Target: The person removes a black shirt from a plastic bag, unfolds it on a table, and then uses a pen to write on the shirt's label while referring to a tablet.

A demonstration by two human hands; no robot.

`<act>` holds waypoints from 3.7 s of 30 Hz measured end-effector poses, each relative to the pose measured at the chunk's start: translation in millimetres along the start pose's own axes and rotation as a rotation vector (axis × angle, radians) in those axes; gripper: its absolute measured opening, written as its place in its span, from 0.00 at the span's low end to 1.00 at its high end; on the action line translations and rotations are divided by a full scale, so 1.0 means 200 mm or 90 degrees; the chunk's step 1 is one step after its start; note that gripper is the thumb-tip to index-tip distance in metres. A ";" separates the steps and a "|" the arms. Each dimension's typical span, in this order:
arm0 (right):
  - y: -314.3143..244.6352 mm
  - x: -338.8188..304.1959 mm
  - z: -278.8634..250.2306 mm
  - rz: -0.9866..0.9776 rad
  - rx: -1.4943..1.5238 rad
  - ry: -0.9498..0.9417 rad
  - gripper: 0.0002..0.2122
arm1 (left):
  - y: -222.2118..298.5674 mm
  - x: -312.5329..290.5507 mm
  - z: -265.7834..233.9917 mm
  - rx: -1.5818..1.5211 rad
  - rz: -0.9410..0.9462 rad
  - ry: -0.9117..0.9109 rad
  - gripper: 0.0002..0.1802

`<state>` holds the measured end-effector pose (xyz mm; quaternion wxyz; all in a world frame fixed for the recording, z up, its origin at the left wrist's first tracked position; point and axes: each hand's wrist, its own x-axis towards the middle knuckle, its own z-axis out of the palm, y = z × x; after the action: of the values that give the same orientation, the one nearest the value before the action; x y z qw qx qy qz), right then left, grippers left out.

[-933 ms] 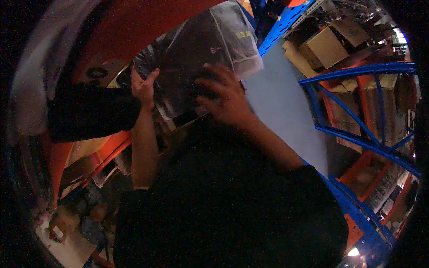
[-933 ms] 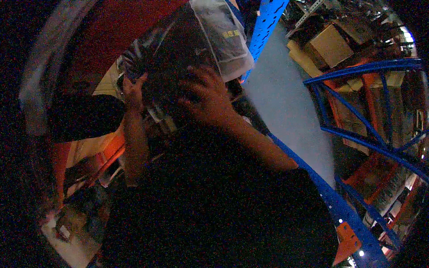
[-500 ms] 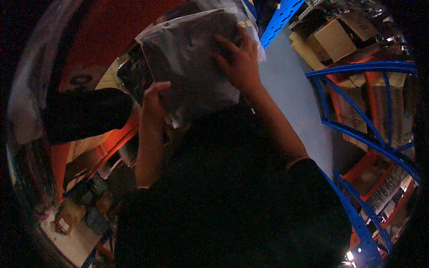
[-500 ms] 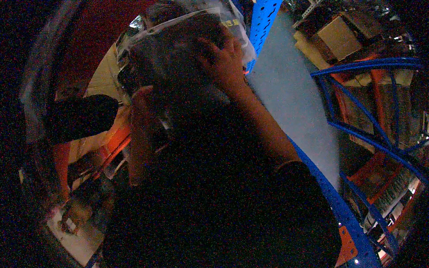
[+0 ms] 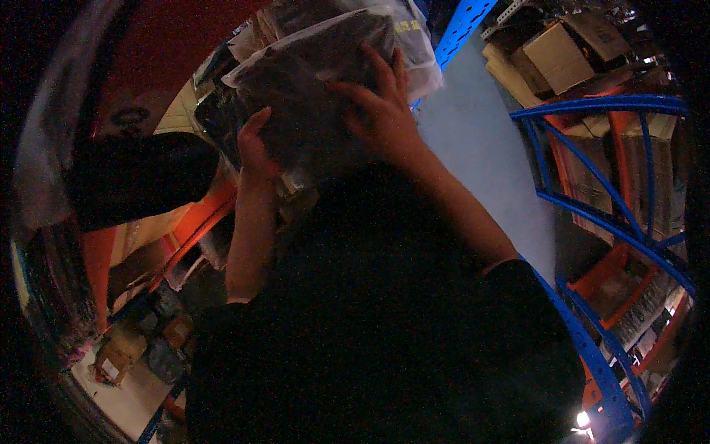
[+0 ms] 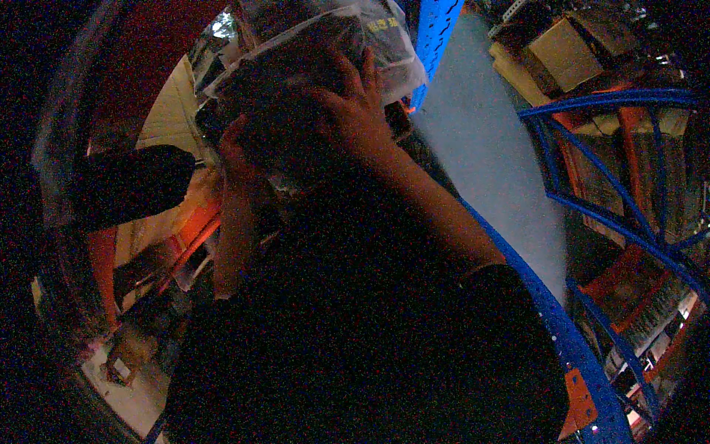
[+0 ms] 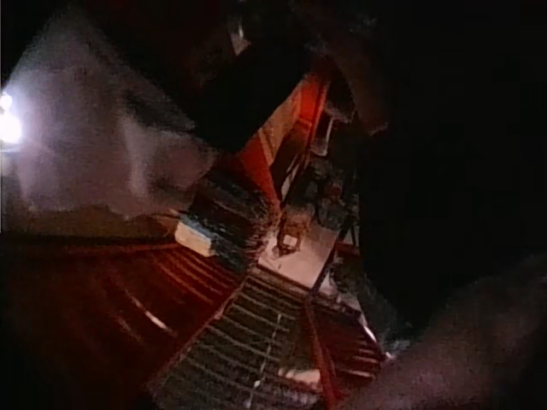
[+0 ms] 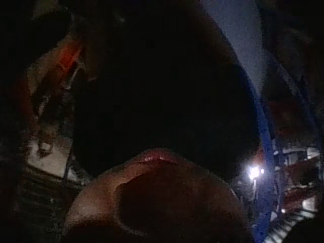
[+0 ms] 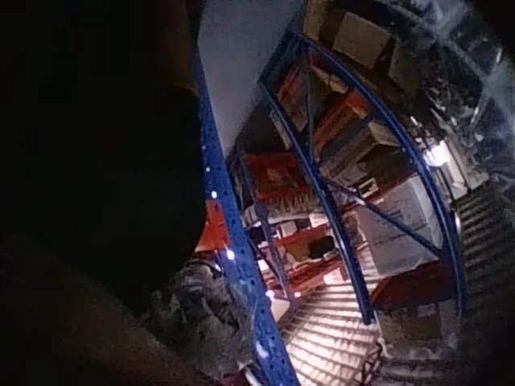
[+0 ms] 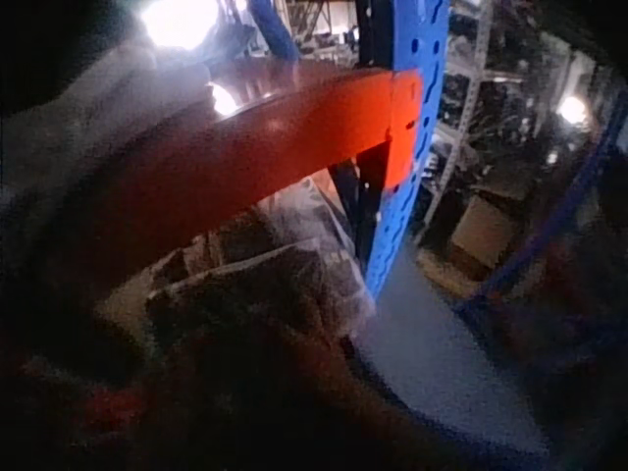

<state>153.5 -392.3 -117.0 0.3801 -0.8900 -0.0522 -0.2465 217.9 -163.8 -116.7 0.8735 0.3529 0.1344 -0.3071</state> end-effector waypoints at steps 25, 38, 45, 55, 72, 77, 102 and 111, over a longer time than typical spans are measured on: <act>-0.18 -0.01 -0.08 -0.022 0.071 0.087 0.13 | -0.06 -0.18 0.09 0.009 0.165 0.154 0.24; 0.02 -0.08 -0.12 0.121 0.156 0.013 0.16 | 0.35 -0.30 -0.24 0.472 0.454 0.274 0.28; 0.23 0.11 -0.10 -0.047 -0.108 -0.043 0.24 | 0.62 0.02 -0.76 1.183 0.385 0.389 0.29; 0.27 0.09 0.03 -0.100 -0.097 0.017 0.18 | 0.29 0.31 -0.88 1.017 0.327 0.310 0.32; -0.13 -0.15 -0.12 0.057 0.178 -0.272 0.17 | 0.02 -0.07 0.16 0.557 0.212 0.098 0.18; 0.00 -0.03 -0.07 0.057 0.046 -0.119 0.19 | 0.06 -0.07 0.00 0.643 0.289 0.169 0.24; -0.09 -0.15 -0.04 -0.126 0.094 -0.238 0.19 | 0.08 -0.09 -0.03 0.278 0.100 0.137 0.26; -0.09 -0.11 -0.09 -0.033 0.231 -0.345 0.20 | -0.01 -0.10 0.17 0.593 0.175 0.226 0.23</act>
<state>121.5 -389.8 -104.5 0.4982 -0.8394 -0.2174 0.0031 201.7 -179.2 -84.2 0.6196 0.7657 0.0818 -0.1523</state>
